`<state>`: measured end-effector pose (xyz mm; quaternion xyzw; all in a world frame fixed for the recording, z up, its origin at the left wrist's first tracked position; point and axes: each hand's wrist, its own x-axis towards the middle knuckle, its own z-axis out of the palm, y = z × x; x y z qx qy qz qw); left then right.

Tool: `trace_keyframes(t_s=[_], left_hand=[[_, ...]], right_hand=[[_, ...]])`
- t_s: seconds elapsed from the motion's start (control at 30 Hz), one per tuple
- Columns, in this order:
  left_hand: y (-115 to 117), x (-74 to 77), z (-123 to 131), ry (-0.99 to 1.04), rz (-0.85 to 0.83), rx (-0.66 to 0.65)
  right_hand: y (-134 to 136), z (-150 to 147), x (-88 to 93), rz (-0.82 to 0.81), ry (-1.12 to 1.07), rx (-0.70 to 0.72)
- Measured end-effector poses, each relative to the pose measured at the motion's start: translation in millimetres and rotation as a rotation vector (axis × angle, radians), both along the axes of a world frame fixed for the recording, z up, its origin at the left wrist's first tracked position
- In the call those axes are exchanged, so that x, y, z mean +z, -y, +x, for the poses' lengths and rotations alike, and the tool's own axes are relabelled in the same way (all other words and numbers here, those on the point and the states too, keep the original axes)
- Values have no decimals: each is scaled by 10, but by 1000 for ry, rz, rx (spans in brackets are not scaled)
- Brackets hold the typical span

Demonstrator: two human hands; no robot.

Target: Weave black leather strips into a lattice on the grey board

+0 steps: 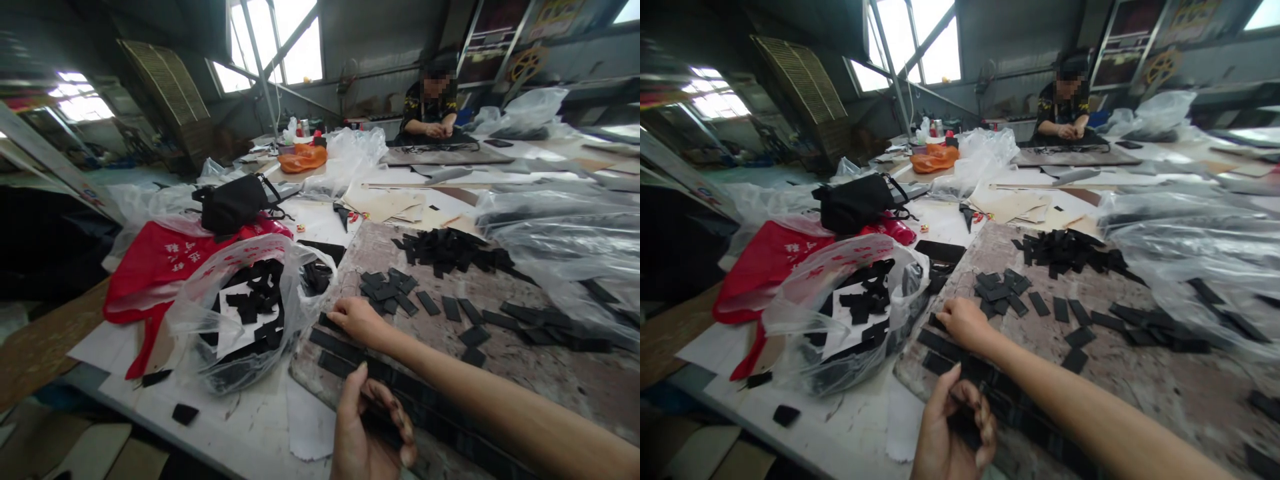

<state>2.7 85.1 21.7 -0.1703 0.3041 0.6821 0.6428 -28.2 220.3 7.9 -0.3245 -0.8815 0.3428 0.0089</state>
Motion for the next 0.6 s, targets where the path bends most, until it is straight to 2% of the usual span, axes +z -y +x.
trace_keyframes(t_s=[0.27, 0.43, 0.5, 0.6], left_hand=[[-20, -59, 1, 22, 39, -12], [-15, -3, -19, 5, 41, 15], [-7, 33, -62, -9, 67, 25], [-16, 77, -153, -22, 90, 57]], right_hand=[[38, -12, 1, 64, 25, 47], [28, 191, 83, 226, -49, 98], [0, 360, 143, 109, -89, 142], [-27, 644, 252, -227, -124, 260]])
